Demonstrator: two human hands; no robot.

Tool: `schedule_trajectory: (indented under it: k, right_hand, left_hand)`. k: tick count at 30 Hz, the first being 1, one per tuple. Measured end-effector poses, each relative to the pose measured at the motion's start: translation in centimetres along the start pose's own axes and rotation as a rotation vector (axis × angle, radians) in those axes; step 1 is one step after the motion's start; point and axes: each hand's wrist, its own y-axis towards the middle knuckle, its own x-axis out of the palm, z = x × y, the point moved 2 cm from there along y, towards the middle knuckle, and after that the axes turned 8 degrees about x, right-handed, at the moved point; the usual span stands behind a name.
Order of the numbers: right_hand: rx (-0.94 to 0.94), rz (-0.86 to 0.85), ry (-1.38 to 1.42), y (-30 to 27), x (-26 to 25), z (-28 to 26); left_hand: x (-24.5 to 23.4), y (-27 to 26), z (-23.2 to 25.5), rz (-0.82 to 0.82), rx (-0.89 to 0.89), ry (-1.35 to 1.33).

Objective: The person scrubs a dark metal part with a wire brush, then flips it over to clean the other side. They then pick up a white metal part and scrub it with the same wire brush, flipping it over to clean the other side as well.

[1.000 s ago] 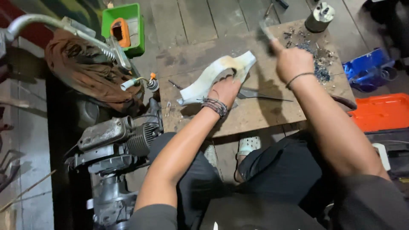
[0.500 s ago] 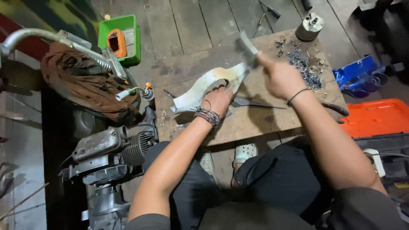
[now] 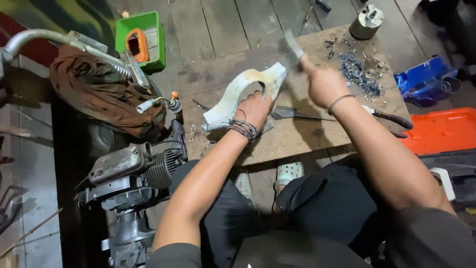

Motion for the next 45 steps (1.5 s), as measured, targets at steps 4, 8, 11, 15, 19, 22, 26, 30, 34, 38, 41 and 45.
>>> schedule_trajectory:
  k: [4, 8, 11, 15, 19, 22, 26, 30, 34, 38, 41, 45]
  right_hand:
    - [0.079, -0.073, 0.180, 0.4, -1.2, 0.8]
    - [-0.048, -0.135, 0.185, -1.2, -1.1, -2.0]
    - [0.011, -0.069, 0.091, 1.3, 0.9, 0.6]
    - [0.006, -0.045, 0.261, 0.3, -0.7, 0.2]
    - [-0.030, -0.183, 0.364, -0.9, -1.6, -1.1]
    - [0.075, 0.075, -0.129, 2.8, 0.5, 3.1]
    - [-0.064, -0.019, 0.246, -0.4, -2.1, 0.5]
    - [-0.080, -0.017, 0.072, 0.9, 0.9, -0.2]
    - [0.025, -0.007, 0.050, -0.1, -3.2, 1.2]
    - [-0.047, -0.141, 0.274, -1.0, -2.7, -0.6]
    - [0.010, -0.101, 0.042, 1.3, 0.5, 2.0]
    - [-0.003, -0.044, 0.201, 0.9, -1.0, 2.3]
  left_hand:
    - [-0.4, 0.2, 0.5, -0.007, 0.005, -0.010]
    - [3.4, -0.2, -0.1, -0.010, -0.018, -0.046]
    - [1.7, -0.3, 0.1, -0.060, -0.031, -0.109]
    - [4.0, 0.0, -0.3, 0.024, -0.003, -0.087]
    - [2.4, 0.3, 0.4, -0.090, -0.001, -0.057]
    - [1.1, 0.4, 0.8, -0.023, -0.006, -0.029]
    - [4.8, 0.2, 0.5, -0.031, -0.003, -0.080]
    - [0.5, 0.0, 0.2, -0.068, -0.053, -0.121]
    - [-0.2, -0.2, 0.1, -0.104, -0.036, -0.040]
    - [3.0, -0.3, -0.3, -0.071, -0.013, -0.056]
    - [0.3, -0.2, 0.5, -0.140, -0.026, -0.109]
    - [3.8, 0.2, 0.0, -0.188, -0.052, -0.103]
